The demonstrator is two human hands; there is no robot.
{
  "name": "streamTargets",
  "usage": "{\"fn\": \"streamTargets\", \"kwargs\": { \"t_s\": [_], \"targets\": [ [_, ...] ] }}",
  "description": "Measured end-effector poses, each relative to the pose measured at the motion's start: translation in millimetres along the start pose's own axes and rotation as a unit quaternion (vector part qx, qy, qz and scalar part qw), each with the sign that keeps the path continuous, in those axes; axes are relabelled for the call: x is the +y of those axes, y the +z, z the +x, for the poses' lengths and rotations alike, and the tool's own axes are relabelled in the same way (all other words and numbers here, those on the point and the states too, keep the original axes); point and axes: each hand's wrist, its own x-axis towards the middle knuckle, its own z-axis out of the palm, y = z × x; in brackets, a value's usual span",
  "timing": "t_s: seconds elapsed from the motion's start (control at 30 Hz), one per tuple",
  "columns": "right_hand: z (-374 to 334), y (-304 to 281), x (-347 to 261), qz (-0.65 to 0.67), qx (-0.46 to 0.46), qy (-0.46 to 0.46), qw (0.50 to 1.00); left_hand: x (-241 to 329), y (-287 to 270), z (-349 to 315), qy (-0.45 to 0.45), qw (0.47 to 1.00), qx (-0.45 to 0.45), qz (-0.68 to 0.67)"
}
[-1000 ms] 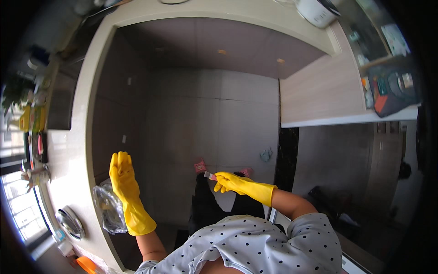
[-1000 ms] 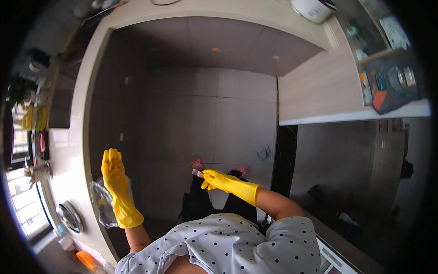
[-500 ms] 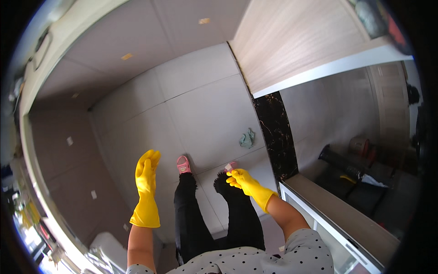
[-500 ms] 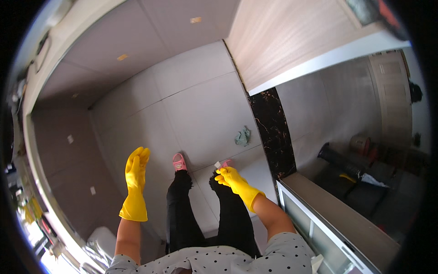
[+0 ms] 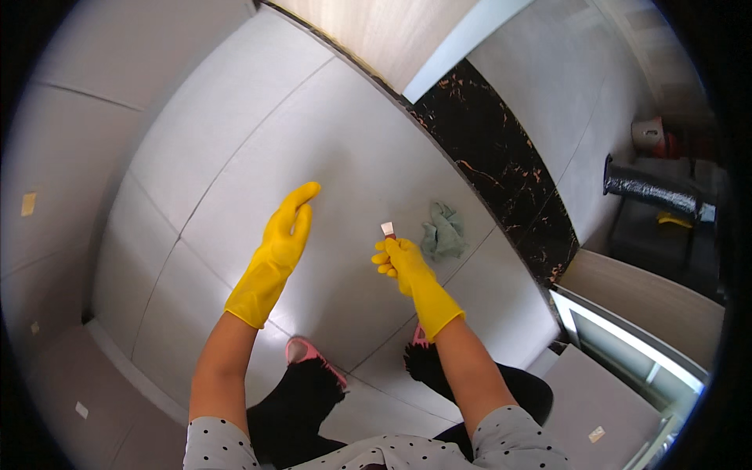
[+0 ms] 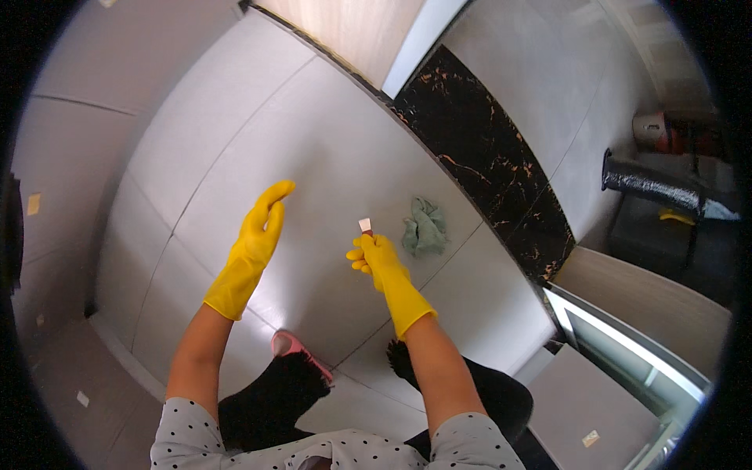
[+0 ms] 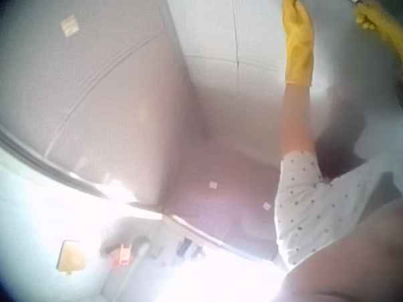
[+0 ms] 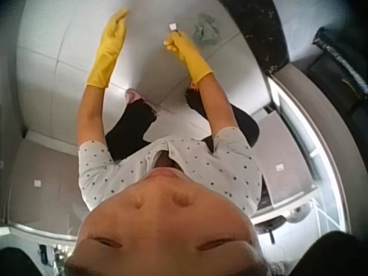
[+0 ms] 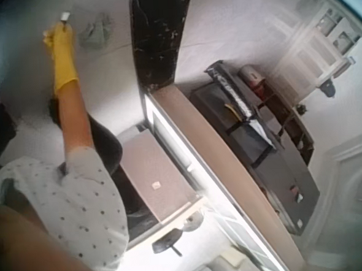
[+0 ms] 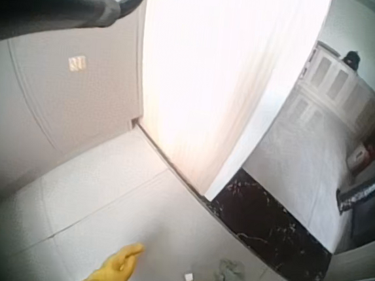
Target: The person disposes of a small item into a trash bin, then wipes the tiled floor with a cloth. They walk to the bathroom, rinse the cloth in a bucket of water, wring it out, and return to wipe the floor again.
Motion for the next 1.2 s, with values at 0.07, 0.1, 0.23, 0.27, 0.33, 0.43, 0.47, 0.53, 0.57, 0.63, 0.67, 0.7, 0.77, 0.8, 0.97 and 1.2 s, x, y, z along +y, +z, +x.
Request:
{"fn": "streamTargets", "kwargs": {
  "t_s": [0.07,0.1,0.23,0.27,0.33,0.43,0.47,0.53,0.57,0.63,0.67,0.7,0.77,0.8,0.97,1.2],
  "targets": [
    [23,-22,-7,-0.069,-0.030,0.008,0.997,-10,24,15,0.147,0.975,-0.012,0.166],
    [31,-28,-13,-0.104,-0.050,0.012,0.993,-12,34,19,0.151,0.968,-0.020,0.198],
    [45,-35,-21,-0.183,-0.059,0.043,0.980,-41,64,25,0.143,0.937,-0.084,0.306],
    [48,-34,-23,-0.170,-0.057,0.044,0.983,-49,69,25,0.138,0.928,-0.107,0.329],
    [47,-30,-35,-0.143,-0.048,0.046,0.987,-51,84,25,0.120,0.921,-0.123,0.351],
    [52,-13,-57,-0.137,-0.043,0.019,0.989,-55,97,26,0.103,0.922,-0.119,0.354],
    [55,-10,-62,-0.141,-0.043,0.006,0.989,-57,100,26,0.099,0.925,-0.115,0.349],
    [59,-1,-71,-0.149,-0.051,-0.021,0.987,-63,100,27,0.101,0.930,-0.115,0.335],
    [52,-1,-74,-0.160,-0.045,-0.010,0.986,-65,100,27,0.102,0.932,-0.114,0.328],
    [31,-3,-90,-0.185,-0.032,0.009,0.982,-68,91,30,0.096,0.941,-0.125,0.300],
    [39,-10,-82,-0.176,-0.027,0.016,0.984,-68,88,31,0.094,0.945,-0.131,0.285],
    [48,-21,-71,-0.168,-0.018,0.021,0.985,-63,88,33,0.100,0.943,-0.127,0.290],
    [56,-27,-65,-0.167,-0.028,0.026,0.985,-60,91,33,0.105,0.939,-0.123,0.304],
    [59,-22,-68,-0.173,-0.044,0.022,0.984,-61,93,33,0.102,0.941,-0.124,0.300],
    [46,-7,-104,-0.291,-0.041,0.041,0.955,-68,91,36,0.106,0.951,-0.109,0.269],
    [64,-6,-115,-0.365,-0.072,0.067,0.926,-66,105,40,0.101,0.940,-0.109,0.306]
  ]
}}
